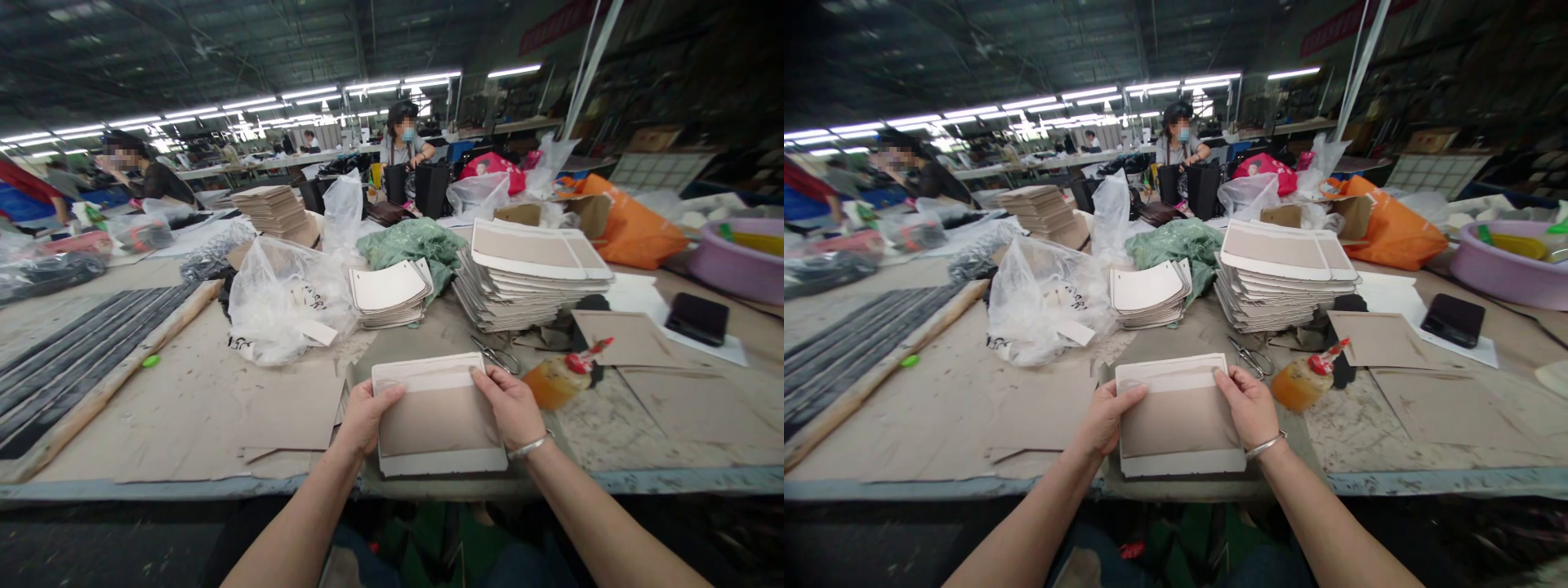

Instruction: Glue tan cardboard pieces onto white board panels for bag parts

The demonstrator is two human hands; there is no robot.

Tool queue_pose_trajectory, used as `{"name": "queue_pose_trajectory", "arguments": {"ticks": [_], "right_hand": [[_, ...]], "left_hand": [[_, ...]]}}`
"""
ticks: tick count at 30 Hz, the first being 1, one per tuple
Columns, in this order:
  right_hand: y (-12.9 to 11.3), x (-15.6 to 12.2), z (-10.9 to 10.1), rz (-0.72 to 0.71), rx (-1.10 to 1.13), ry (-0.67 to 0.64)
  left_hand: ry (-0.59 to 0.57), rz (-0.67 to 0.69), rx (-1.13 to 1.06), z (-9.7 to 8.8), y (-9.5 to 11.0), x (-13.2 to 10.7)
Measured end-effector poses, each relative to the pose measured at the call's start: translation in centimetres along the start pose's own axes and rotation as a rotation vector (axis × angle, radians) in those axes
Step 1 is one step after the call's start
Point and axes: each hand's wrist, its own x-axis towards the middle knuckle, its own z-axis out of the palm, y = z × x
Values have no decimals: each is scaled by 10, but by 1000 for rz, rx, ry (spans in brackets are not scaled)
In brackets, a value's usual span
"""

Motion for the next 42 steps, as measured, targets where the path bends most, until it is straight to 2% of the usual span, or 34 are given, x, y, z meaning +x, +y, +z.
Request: {"name": "queue_pose_trajectory", "arguments": {"ticks": [3,7,14,19,22,27,29,33,35,38,42], "right_hand": [[-9,1,2,9,56,-32],[-15,3,2,-62,-38,-33],[-14,1,8,96,100,-9],[-20,2,9,-79,-180,58],[-29,-1,11,-196,-383,96],[-52,-6,19,-303,-530,91],[-59,-5,18,-299,-532,86],[-61,4,7,-252,-534,94],[-60,7,2,-240,-551,94],[-61,7,0,-236,-613,89],[-66,-4,11,-274,-722,115]], "left_hand": [[4,0,6,0,1,1],[-33,8,30,-1,2,0],[-111,-8,25,0,7,-4],[-195,-73,12,1,18,-8],[-246,-7,-54,1,19,-8],[-146,1,-111,-1,15,-5],[-194,-1,-164,-3,18,-6],[-402,32,-265,-6,30,-13],[-455,42,-282,-5,34,-16],[-401,70,-253,-2,33,-15],[-182,116,-178,2,20,-8]]}}
